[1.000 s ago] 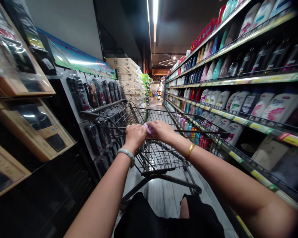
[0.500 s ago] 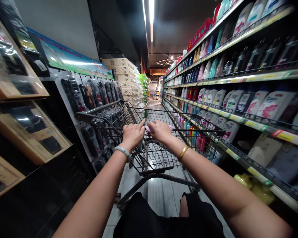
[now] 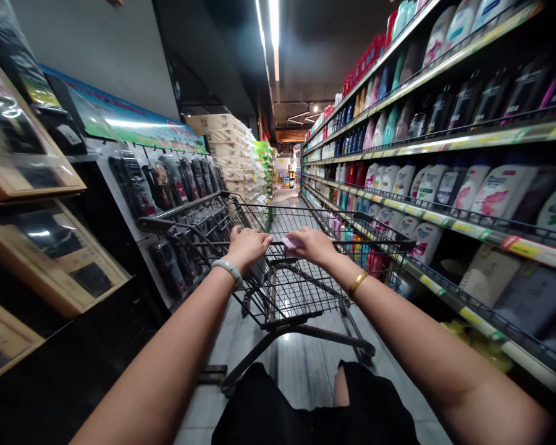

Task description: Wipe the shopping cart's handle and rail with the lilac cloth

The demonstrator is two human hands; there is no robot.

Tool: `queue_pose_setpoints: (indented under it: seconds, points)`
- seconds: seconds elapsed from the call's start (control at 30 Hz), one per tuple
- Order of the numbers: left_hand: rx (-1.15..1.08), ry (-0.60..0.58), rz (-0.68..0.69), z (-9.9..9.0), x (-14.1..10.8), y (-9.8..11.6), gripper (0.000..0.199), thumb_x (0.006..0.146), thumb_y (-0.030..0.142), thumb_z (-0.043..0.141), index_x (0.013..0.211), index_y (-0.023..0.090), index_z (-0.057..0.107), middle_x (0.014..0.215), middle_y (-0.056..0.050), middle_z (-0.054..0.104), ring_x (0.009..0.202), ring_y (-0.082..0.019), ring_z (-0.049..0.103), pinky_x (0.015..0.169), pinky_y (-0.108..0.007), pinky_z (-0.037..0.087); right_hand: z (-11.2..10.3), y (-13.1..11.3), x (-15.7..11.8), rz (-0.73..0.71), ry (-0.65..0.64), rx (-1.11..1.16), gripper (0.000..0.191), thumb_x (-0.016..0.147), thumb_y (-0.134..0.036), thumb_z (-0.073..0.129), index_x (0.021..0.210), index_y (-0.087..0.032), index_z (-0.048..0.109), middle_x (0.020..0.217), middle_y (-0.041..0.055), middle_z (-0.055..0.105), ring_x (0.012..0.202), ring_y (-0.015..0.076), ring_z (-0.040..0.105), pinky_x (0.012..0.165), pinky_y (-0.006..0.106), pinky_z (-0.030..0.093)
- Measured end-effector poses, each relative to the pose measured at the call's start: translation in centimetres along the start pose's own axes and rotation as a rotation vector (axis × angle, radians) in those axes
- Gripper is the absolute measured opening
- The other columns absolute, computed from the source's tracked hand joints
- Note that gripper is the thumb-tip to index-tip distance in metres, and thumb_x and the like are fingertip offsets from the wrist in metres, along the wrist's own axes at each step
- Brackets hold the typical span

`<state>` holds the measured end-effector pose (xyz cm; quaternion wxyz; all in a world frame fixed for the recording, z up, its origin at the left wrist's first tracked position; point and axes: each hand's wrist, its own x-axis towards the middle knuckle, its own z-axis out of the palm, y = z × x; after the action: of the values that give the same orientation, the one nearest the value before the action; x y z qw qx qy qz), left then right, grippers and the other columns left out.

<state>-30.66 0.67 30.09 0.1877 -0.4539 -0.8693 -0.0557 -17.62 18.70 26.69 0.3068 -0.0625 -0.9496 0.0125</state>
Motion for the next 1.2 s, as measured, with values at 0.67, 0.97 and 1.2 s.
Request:
queue_pose_setpoints:
  seconds: [0.67, 0.97, 1.2]
  points:
    - [0.078, 0.002, 0.074, 1.7, 1.5, -0.2, 0.061, 0.1, 0.058, 0.022, 0.096, 0.025, 0.074, 0.094, -0.009, 0.076, 0.088, -0.024, 0.07, 0.067, -0.029, 0.039, 1.4, 1.7, 0.7, -0.051, 0.039, 0.098, 0.037, 0.086, -0.046, 0.071, 0.12, -0.033, 0.065, 0.114, 0.003, 0.067, 0.099, 0.0187, 0.062, 0.077, 0.028, 0.044]
    - [0.059, -0.002, 0.088, 1.3, 2.2, 1.3, 0.079, 0.097, 0.066, 0.009, 0.094, 0.025, 0.076, 0.095, -0.01, 0.077, 0.091, -0.025, 0.071, 0.066, -0.03, 0.04, 3.1, -1.6, 2.0, -0.02, 0.128, 0.024, 0.039, 0.089, -0.035, 0.07, 0.126, -0.029, 0.06, 0.117, 0.0064, 0.063, 0.103, 0.0203, 0.059, 0.084, 0.032, 0.044]
    - [0.074, 0.011, 0.08, 1.3, 1.7, 1.0, 0.07, 0.098, 0.064, 0.017, 0.088, 0.024, 0.073, 0.092, -0.009, 0.076, 0.088, -0.023, 0.07, 0.065, -0.029, 0.039, 1.3, 2.6, 0.0, -0.073, 0.088, 0.096, 0.038, 0.086, -0.041, 0.073, 0.121, -0.032, 0.063, 0.111, 0.0026, 0.065, 0.097, 0.017, 0.061, 0.08, 0.028, 0.043]
